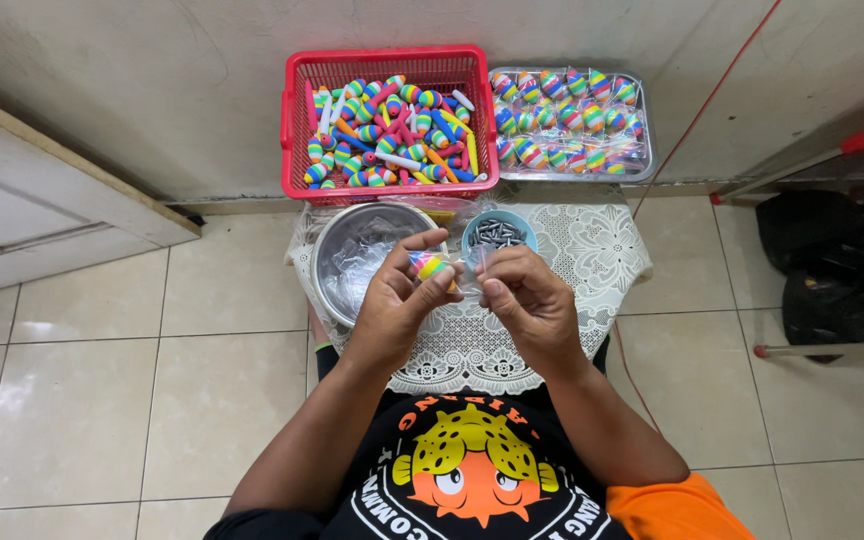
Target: The person places colorful conical toy components and small metal rods into plastic bags by hand.
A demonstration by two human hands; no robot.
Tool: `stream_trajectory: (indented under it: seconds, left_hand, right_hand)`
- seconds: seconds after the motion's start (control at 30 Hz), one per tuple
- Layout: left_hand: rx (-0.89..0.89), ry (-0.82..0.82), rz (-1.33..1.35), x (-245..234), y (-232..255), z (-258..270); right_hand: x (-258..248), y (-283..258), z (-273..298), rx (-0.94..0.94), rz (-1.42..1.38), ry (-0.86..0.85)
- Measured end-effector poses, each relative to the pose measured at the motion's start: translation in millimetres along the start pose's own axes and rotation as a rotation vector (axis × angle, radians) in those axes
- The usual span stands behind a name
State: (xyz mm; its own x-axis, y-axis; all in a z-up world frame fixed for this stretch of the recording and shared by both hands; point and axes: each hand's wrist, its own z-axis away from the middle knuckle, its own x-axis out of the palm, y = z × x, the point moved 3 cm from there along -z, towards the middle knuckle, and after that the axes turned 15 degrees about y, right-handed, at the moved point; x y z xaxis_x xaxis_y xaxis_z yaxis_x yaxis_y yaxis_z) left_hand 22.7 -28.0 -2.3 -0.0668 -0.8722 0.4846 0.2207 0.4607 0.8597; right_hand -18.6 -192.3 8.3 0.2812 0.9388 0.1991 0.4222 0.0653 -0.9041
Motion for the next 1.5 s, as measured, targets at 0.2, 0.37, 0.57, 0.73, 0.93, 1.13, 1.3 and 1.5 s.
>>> stream_trajectory:
  seconds: [0.2,0.37,0.57,0.73,0.93,1.13,1.3,1.5]
  left_hand:
    - [0.048,-0.026,-0.073,6,2,5]
    - [0.025,0.0,-0.052,-5,-16,-3]
    - [0.013,0.02,-0.033,-1,-11,-1]
    - [0.027,0.033,-0.026,0,-8,0]
    - [0.035,0.031,-0.014,0,-3,2]
    - [0.036,0.039,-0.023,-4,-6,2]
    - [0.305,0.01,-0.373,5,28,11]
    - [0.263,-0.13,-0.607,9,27,4]
  right_hand:
    - [5,-7,-2,-0.05,0.031,-0.016]
    - [-2,3,-3,-0.086,0.074,0.052]
    - [-1,1,-3,-0.086,0.094,0.071]
    - [2,-6,-6,-0.069,0.08,0.066]
    - [5,-11,-8,-0.063,0.064,0.044]
    - [3,-8,-7,-0.026,0.058,0.026]
    - [0,-5,-6,0.016,0.05,0.023]
    - [-3,4,-8,0.068,0.073,-0.074]
